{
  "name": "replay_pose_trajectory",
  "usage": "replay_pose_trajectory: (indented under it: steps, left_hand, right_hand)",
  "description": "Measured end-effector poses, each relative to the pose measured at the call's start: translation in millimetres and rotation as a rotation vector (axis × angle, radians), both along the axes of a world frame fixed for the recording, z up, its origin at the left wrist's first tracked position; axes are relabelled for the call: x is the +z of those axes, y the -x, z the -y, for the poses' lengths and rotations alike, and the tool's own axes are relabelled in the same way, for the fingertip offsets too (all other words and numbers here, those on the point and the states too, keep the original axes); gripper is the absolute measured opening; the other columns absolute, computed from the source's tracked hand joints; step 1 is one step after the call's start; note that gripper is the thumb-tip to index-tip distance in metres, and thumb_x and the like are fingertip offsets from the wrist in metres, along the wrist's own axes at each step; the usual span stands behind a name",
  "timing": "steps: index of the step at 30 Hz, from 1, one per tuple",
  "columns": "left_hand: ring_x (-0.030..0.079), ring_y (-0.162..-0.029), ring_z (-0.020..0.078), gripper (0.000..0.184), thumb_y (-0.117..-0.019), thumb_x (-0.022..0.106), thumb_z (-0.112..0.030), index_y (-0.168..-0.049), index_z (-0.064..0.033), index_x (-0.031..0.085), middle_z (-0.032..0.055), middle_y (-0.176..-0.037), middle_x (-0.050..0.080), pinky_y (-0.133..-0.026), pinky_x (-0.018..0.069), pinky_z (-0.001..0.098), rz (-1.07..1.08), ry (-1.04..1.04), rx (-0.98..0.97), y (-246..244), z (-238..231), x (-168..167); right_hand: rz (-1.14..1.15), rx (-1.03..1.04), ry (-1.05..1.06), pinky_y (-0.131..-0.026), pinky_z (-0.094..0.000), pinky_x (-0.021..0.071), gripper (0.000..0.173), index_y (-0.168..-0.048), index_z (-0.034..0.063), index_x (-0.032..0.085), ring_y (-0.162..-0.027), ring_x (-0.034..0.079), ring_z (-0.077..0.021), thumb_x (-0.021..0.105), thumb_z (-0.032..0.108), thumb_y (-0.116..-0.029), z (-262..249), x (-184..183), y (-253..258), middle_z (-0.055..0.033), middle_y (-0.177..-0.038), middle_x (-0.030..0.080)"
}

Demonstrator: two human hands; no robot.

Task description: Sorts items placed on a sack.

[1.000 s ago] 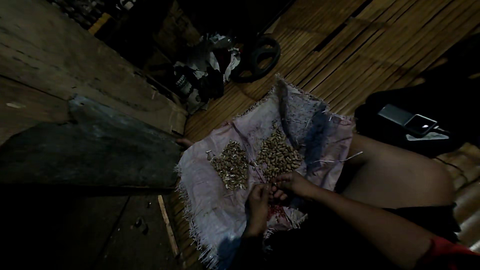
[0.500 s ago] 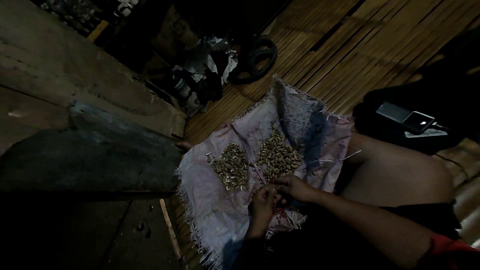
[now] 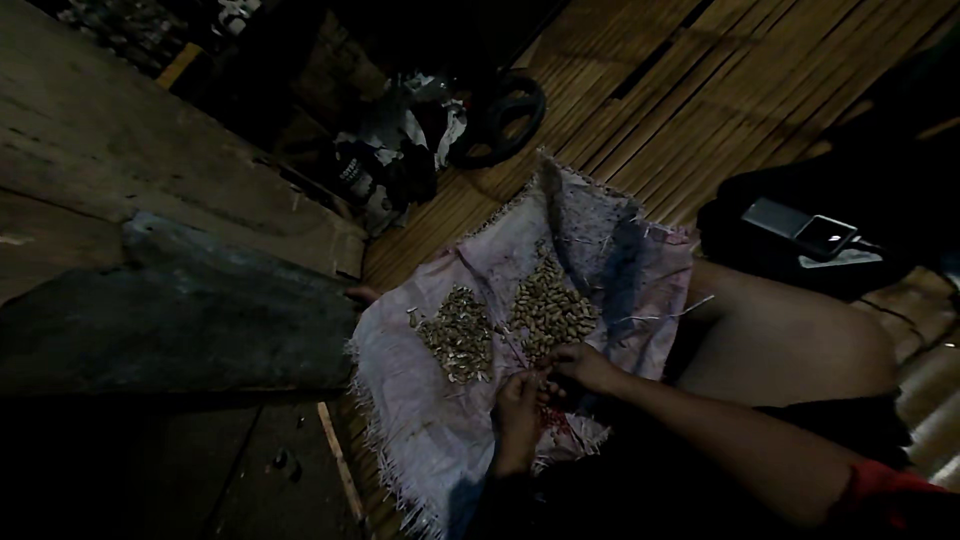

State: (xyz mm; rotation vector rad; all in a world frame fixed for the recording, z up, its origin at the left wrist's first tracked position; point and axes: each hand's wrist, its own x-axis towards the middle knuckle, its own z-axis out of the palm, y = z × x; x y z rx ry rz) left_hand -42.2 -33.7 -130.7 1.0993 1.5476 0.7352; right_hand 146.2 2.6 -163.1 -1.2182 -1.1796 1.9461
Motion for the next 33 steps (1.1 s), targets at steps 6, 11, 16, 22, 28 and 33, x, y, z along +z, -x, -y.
replay_pose_trajectory:
  steps: [6,11,16,22,28,33]
  left_hand:
    - [0.067,-0.076,0.0221,0.033,-0.1060,0.057,-0.030,-0.111,0.0007,0.067,0.0133,-0.091,0.068,-0.071,0.0600,0.0387,0.136,0.168,0.052,10,1,-15]
    - [0.067,-0.073,0.0214,0.032,-0.1043,0.060,-0.029,-0.113,0.0009,0.067,0.0139,-0.093,0.069,-0.069,0.0599,0.0386,0.232,0.257,0.060,8,3,-14]
    - [0.067,-0.071,0.0199,0.030,-0.1053,0.058,-0.027,-0.111,0.0015,0.065,0.0130,-0.091,0.068,-0.068,0.0601,0.0368,0.303,0.309,0.041,8,2,-10]
    - [0.067,-0.070,0.0200,0.033,-0.1067,0.055,-0.028,-0.116,0.0020,0.065,0.0143,-0.093,0.070,-0.068,0.0607,0.0368,0.326,0.335,0.042,8,2,-7]
    - [0.070,-0.077,0.0235,0.031,-0.1075,0.052,-0.026,-0.120,0.0004,0.063,0.0169,-0.101,0.070,-0.071,0.0609,0.0388,0.360,0.376,0.017,11,4,-9]
    - [0.068,-0.090,0.0272,0.025,-0.1052,0.048,-0.016,-0.119,0.0008,0.059,0.0159,-0.103,0.068,-0.082,0.0593,0.0475,0.491,0.272,0.195,19,0,-11]
  right_hand:
    - [0.110,0.030,-0.178,-0.089,-0.0353,0.0581,0.027,-0.119,0.0121,0.072,-0.095,0.069,-0.0115,0.072,0.024,-0.0940,-1,1,0,-0.0036,-0.107,0.072]
    - [0.142,0.119,-0.248,-0.085,-0.0372,0.0576,0.019,-0.108,0.0122,0.075,-0.089,0.068,-0.0121,0.074,0.024,-0.0928,0,-2,1,-0.0029,-0.099,0.072]
    - [0.099,0.147,-0.216,-0.078,-0.0361,0.0587,0.017,-0.104,0.0110,0.075,-0.082,0.068,-0.0112,0.071,0.026,-0.0955,0,-4,-1,-0.0024,-0.093,0.072]
    - [0.134,0.216,-0.253,-0.081,-0.0380,0.0576,0.025,-0.111,0.0094,0.072,-0.084,0.067,-0.0141,0.058,0.030,-0.1041,-1,-6,-1,-0.0057,-0.097,0.070]
    - [0.027,0.083,-0.062,-0.063,-0.0321,0.0588,0.030,-0.117,0.0059,0.067,-0.066,0.065,-0.0130,0.048,0.028,-0.1092,0,-7,0,-0.0049,-0.085,0.067]
    - [-0.018,-0.199,0.201,-0.067,-0.0335,0.0613,0.026,-0.122,0.0018,0.063,-0.073,0.069,-0.0172,0.044,0.015,-0.1094,-9,-9,-6,-0.0094,-0.099,0.070]
